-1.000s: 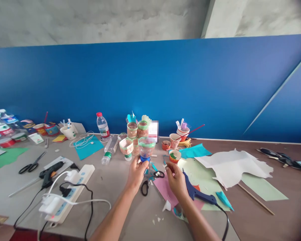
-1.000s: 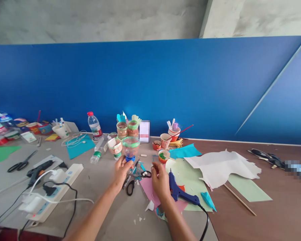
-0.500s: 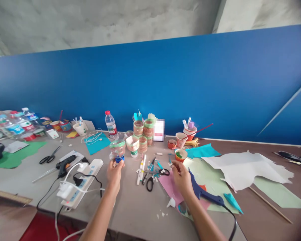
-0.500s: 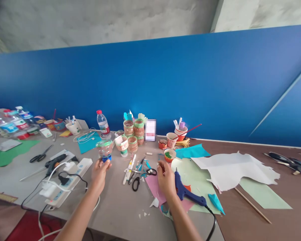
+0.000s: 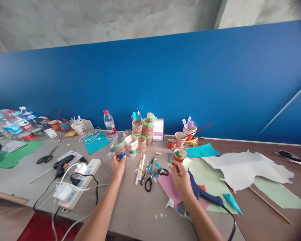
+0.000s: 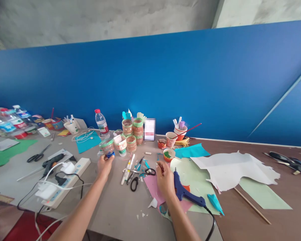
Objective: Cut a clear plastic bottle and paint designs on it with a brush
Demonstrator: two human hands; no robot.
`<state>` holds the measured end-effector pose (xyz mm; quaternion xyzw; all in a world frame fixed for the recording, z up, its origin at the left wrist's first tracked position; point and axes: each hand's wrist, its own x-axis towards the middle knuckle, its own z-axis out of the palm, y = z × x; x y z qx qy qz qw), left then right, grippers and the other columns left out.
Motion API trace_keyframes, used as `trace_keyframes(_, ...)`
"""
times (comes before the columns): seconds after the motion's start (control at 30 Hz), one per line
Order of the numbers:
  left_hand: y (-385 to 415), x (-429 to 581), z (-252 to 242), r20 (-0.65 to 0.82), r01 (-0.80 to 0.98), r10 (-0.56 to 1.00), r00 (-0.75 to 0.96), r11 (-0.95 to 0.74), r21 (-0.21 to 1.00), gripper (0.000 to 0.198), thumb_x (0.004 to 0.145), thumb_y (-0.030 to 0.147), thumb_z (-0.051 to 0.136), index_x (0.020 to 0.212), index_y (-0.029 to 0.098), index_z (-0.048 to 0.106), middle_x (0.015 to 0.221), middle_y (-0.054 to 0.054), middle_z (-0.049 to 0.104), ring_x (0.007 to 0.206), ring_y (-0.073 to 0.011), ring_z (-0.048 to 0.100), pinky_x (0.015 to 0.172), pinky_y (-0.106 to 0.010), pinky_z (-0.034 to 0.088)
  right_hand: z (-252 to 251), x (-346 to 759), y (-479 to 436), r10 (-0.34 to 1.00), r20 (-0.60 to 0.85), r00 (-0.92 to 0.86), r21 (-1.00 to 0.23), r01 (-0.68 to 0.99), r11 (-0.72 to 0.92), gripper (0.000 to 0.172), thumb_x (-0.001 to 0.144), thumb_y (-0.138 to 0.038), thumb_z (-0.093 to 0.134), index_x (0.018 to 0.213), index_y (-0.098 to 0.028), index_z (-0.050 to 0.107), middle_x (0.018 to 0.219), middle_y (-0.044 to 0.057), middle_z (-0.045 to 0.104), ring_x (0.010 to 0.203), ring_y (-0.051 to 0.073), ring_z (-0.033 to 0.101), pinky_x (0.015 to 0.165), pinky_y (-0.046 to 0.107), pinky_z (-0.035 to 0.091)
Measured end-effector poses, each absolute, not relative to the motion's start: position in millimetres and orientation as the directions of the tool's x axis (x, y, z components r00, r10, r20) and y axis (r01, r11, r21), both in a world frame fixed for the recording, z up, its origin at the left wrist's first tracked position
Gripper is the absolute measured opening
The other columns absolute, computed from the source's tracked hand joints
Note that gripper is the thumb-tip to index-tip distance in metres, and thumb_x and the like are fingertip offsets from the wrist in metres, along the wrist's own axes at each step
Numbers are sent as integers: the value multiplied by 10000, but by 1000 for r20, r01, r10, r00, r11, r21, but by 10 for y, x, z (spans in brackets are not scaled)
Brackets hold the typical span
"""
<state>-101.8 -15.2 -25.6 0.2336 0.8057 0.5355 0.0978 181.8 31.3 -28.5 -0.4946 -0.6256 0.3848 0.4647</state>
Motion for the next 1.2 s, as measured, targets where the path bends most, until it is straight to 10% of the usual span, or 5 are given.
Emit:
trace_keyframes(0.33, -37, -1086, -243, 82, 335, 400, -913, 619, 711, 417, 764, 367, 606, 1127, 162, 597, 1255, -194, 582, 1170, -389, 527, 977, -554, 375, -271, 1809, 319, 981, 178, -82, -941, 276, 194, 409, 800, -439, 475, 1004, -130, 649, 945, 131, 717, 854, 262, 646, 780, 368, 499)
trace_keyframes(1.2, 123, -1089, -176, 95, 428, 448, -889, 740, 518, 403, 740, 403, 603, 1048, 143, 622, 1277, -233, 554, 1236, -426, 446, 949, -562, 382, -320, 1811, 350, 982, 163, -91, -931, 314, 184, 382, 784, -430, 488, 942, -142, 684, 845, 109, 722, 761, 260, 649, 736, 362, 494)
